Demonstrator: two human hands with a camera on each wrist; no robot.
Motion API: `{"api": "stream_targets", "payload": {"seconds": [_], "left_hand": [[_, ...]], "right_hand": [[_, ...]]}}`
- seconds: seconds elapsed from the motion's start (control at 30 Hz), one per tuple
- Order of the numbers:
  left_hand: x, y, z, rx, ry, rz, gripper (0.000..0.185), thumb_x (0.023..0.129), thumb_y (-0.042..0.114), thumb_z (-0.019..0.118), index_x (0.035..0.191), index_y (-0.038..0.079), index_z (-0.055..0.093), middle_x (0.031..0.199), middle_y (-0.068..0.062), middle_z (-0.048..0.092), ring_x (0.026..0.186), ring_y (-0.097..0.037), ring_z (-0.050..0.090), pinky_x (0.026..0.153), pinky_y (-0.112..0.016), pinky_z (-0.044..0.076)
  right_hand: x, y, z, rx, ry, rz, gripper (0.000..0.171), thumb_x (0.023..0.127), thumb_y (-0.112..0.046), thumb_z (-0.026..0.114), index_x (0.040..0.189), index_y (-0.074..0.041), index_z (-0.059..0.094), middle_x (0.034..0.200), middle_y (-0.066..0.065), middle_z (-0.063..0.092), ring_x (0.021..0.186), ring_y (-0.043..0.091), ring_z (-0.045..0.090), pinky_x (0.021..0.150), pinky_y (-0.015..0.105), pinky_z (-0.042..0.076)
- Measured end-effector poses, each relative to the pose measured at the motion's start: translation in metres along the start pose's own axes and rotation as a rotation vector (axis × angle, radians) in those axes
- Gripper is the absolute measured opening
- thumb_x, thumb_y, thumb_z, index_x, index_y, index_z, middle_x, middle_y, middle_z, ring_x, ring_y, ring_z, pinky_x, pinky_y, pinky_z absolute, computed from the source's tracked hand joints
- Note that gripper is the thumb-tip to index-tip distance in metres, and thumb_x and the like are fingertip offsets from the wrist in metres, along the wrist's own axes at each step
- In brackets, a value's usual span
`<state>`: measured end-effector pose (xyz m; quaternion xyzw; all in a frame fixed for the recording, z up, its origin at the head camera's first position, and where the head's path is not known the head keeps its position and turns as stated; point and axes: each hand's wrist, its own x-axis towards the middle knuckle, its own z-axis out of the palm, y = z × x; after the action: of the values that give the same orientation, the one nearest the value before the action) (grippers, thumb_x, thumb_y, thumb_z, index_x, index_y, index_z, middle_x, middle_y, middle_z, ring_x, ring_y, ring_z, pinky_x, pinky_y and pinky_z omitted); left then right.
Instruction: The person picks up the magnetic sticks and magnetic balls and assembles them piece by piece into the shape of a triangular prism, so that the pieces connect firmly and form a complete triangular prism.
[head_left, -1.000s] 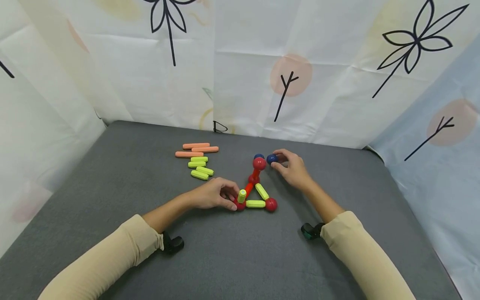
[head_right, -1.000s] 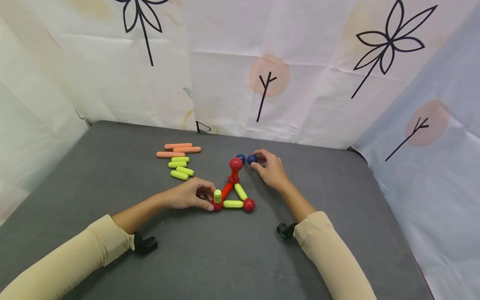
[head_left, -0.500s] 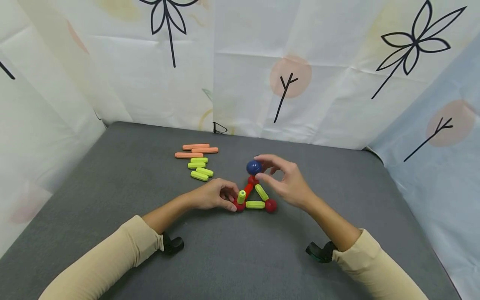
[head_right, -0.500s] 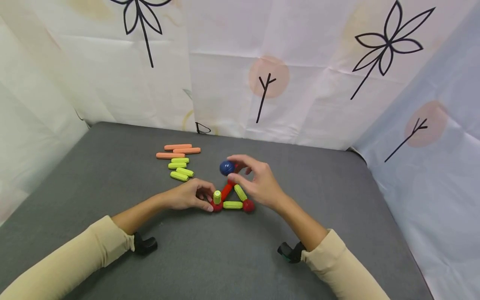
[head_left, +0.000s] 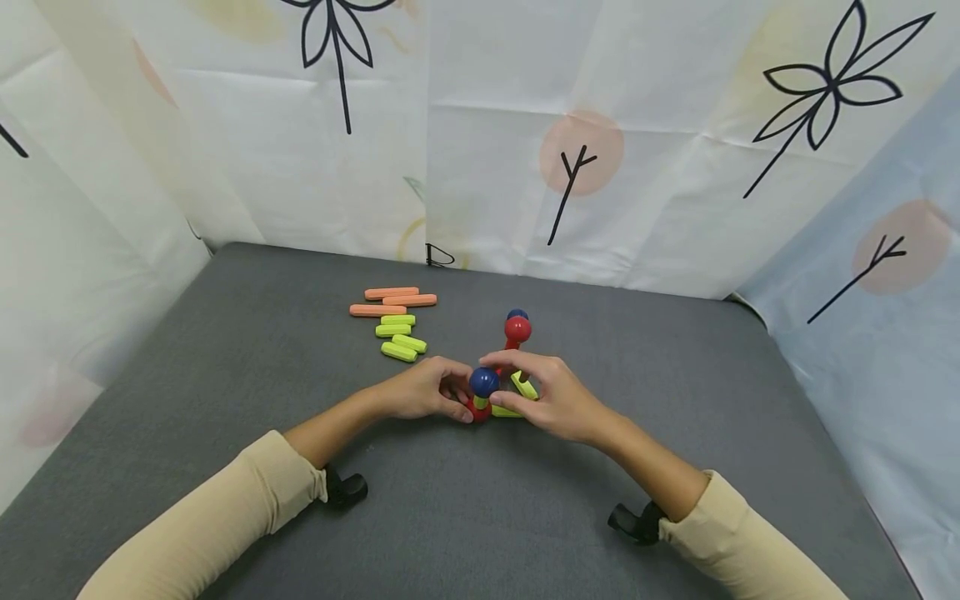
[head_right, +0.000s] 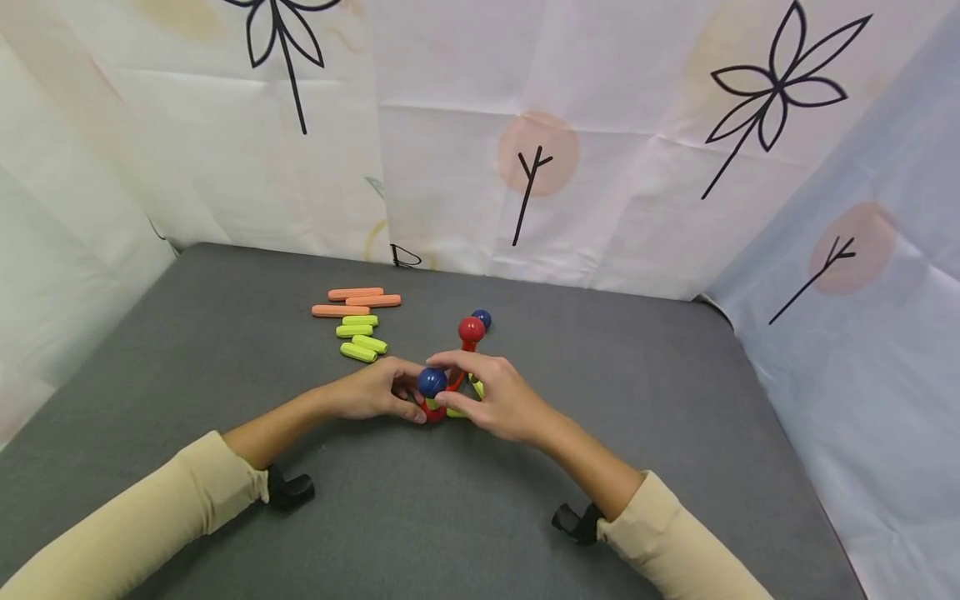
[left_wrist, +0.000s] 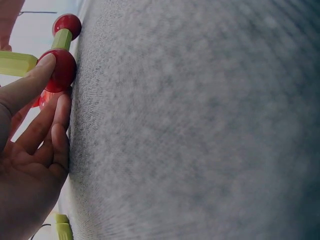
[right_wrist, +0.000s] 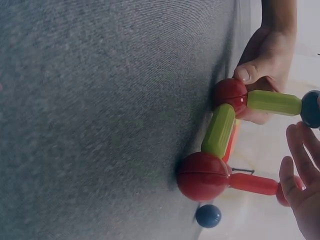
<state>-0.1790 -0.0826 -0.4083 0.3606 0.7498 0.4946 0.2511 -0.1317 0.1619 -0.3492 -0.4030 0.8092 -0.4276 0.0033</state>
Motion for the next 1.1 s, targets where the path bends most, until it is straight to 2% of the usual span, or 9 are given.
{"api": "stream_targets", "payload": {"seconds": [0.17, 0.27, 0.4, 0.53, 0.73, 0.83, 0.9, 1.0, 1.1], "left_hand": [[0.000, 0.000, 0.000, 0.015, -0.002, 0.003, 0.031, 0.085, 0.008, 0.080, 0.114, 0.006, 0.067, 0.105, -0.003, 0.069, 0.096, -0.016, 0.065, 0.088, -0.030, 0.053], [-0.001, 0.001, 0.000, 0.016, 0.000, -0.006, 0.031, 0.084, 0.008, 0.080, 0.113, 0.008, 0.068, 0.105, -0.003, 0.069, 0.096, -0.016, 0.064, 0.088, -0.030, 0.053], [-0.002, 0.001, 0.000, 0.015, 0.001, -0.001, 0.030, 0.085, 0.008, 0.079, 0.113, 0.007, 0.067, 0.106, -0.004, 0.068, 0.096, -0.016, 0.063, 0.088, -0.030, 0.053], [-0.003, 0.003, 0.000, 0.023, -0.008, 0.001, 0.032, 0.085, 0.007, 0.079, 0.114, 0.006, 0.067, 0.108, -0.006, 0.068, 0.097, -0.016, 0.063, 0.088, -0.029, 0.052], [-0.007, 0.006, -0.009, 0.001, 0.010, -0.021, 0.033, 0.088, -0.004, 0.071, 0.120, 0.001, 0.065, 0.111, -0.010, 0.069, 0.098, -0.019, 0.065, 0.087, -0.029, 0.054], [-0.011, 0.006, -0.025, 0.028, 0.127, 0.004, 0.030, 0.092, -0.004, 0.066, 0.122, -0.003, 0.063, 0.114, -0.015, 0.069, 0.104, -0.026, 0.066, 0.090, -0.036, 0.054], [-0.015, 0.004, -0.039, 0.130, 0.261, 0.023, 0.030, 0.093, -0.002, 0.066, 0.122, -0.003, 0.063, 0.116, -0.016, 0.068, 0.108, -0.029, 0.064, 0.090, -0.042, 0.053], [-0.022, -0.002, -0.061, 0.410, 0.465, 0.015, 0.032, 0.093, -0.003, 0.064, 0.125, -0.001, 0.064, 0.120, -0.016, 0.067, 0.112, -0.032, 0.062, 0.089, -0.048, 0.051], [-0.032, -0.012, -0.084, 0.712, 0.584, -0.047, 0.033, 0.091, -0.004, 0.063, 0.124, 0.001, 0.065, 0.120, -0.016, 0.067, 0.107, -0.033, 0.061, 0.084, -0.050, 0.050]], "right_hand": [[-0.010, 0.005, -0.006, -0.018, 0.021, 0.046, 0.034, 0.092, -0.007, 0.070, 0.126, -0.005, 0.064, 0.113, 0.005, 0.069, 0.096, 0.015, 0.063, 0.079, 0.044, 0.052], [-0.021, 0.015, -0.009, -0.076, 0.019, 0.123, 0.029, 0.093, -0.009, 0.069, 0.120, -0.002, 0.067, 0.111, 0.008, 0.070, 0.092, 0.016, 0.063, 0.077, 0.041, 0.052], [-0.036, 0.030, -0.012, -0.133, -0.034, 0.243, 0.032, 0.093, -0.015, 0.071, 0.122, -0.002, 0.065, 0.112, 0.008, 0.069, 0.091, 0.016, 0.063, 0.071, 0.033, 0.052], [-0.045, 0.039, -0.014, -0.119, -0.080, 0.297, 0.038, 0.093, -0.019, 0.072, 0.126, -0.003, 0.063, 0.111, 0.005, 0.068, 0.091, 0.016, 0.063, 0.069, 0.029, 0.051], [-0.052, 0.046, -0.016, -0.055, -0.122, 0.322, 0.042, 0.094, -0.022, 0.070, 0.130, -0.002, 0.061, 0.110, 0.005, 0.070, 0.097, 0.020, 0.064, 0.077, 0.031, 0.054], [-0.053, 0.048, -0.017, -0.030, -0.132, 0.324, 0.043, 0.094, -0.021, 0.070, 0.132, -0.001, 0.061, 0.112, 0.007, 0.070, 0.099, 0.021, 0.064, 0.079, 0.030, 0.054], [-0.053, 0.048, -0.018, -0.012, -0.139, 0.328, 0.044, 0.094, -0.020, 0.071, 0.132, 0.000, 0.060, 0.113, 0.008, 0.069, 0.100, 0.022, 0.064, 0.080, 0.031, 0.055], [-0.053, 0.049, -0.020, 0.008, -0.148, 0.330, 0.045, 0.093, -0.017, 0.071, 0.133, 0.001, 0.059, 0.114, 0.010, 0.069, 0.101, 0.024, 0.064, 0.081, 0.031, 0.055], [-0.053, 0.049, -0.021, 0.017, -0.152, 0.331, 0.046, 0.093, -0.016, 0.072, 0.133, 0.001, 0.059, 0.115, 0.011, 0.069, 0.100, 0.024, 0.064, 0.081, 0.030, 0.055]]}}
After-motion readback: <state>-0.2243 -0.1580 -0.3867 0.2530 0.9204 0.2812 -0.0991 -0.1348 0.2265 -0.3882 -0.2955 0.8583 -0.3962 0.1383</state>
